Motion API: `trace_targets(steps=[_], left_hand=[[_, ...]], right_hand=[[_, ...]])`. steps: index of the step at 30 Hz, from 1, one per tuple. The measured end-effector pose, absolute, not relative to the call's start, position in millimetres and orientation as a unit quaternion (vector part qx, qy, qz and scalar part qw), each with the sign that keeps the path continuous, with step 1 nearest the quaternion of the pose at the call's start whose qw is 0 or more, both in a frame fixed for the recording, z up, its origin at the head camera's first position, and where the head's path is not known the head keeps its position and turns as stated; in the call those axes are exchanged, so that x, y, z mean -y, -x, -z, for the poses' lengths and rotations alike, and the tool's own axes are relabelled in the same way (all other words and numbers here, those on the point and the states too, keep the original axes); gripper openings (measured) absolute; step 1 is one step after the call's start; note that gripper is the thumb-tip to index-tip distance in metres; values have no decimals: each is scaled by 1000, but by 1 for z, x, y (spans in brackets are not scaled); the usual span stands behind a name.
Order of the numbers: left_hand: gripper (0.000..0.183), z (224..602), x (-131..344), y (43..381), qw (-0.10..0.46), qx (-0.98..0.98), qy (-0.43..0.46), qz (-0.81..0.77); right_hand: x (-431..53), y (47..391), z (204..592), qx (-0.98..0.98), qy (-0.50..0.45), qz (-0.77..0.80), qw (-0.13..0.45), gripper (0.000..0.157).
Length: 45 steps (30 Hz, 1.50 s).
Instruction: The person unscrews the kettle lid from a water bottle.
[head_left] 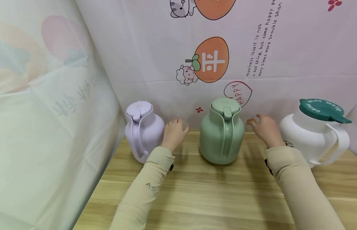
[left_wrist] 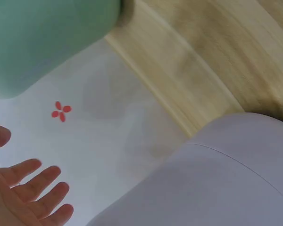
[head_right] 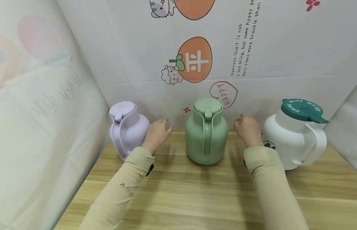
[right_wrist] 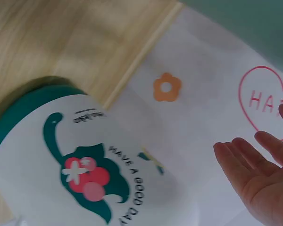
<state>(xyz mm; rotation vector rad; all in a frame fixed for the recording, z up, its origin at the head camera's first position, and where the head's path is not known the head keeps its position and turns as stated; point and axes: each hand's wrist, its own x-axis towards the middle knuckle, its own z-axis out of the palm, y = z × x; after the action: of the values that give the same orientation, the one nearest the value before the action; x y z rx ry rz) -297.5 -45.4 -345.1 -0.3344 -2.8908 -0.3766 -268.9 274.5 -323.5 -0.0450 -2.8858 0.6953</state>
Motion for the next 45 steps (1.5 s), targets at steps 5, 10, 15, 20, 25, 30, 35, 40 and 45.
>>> trace_targets(steps=[5,10,15,20,25,30,35,40,45], left_hand=[[44,337,52,290,116,972,119,166],[38,331,58,283,122,960,115,224],[35,320,63,274,129,943,110,285],[32,304,73,262,128,920,101,357],[32,289,86,248,117,897,105,413],[31,279,103,234,118,889,107,430],[31,268,129,222,121,895,102,418],[32,265,156,219,134,893,81,421],[32,269,178,218,172,882,44,437]], right_hand=[[-266,270,315,961,26,-263,84,57],[-258,267,306,948,37,-297,112,54],[-249,262,293,927,48,-333,168,49],[-238,262,276,908,47,-360,211,46],[-221,259,257,897,35,-377,226,46],[-195,254,238,891,6,-392,229,44],[-166,249,224,895,-26,-405,184,45],[-141,249,219,904,-51,-405,129,45],[-123,255,225,902,-66,-405,130,44]])
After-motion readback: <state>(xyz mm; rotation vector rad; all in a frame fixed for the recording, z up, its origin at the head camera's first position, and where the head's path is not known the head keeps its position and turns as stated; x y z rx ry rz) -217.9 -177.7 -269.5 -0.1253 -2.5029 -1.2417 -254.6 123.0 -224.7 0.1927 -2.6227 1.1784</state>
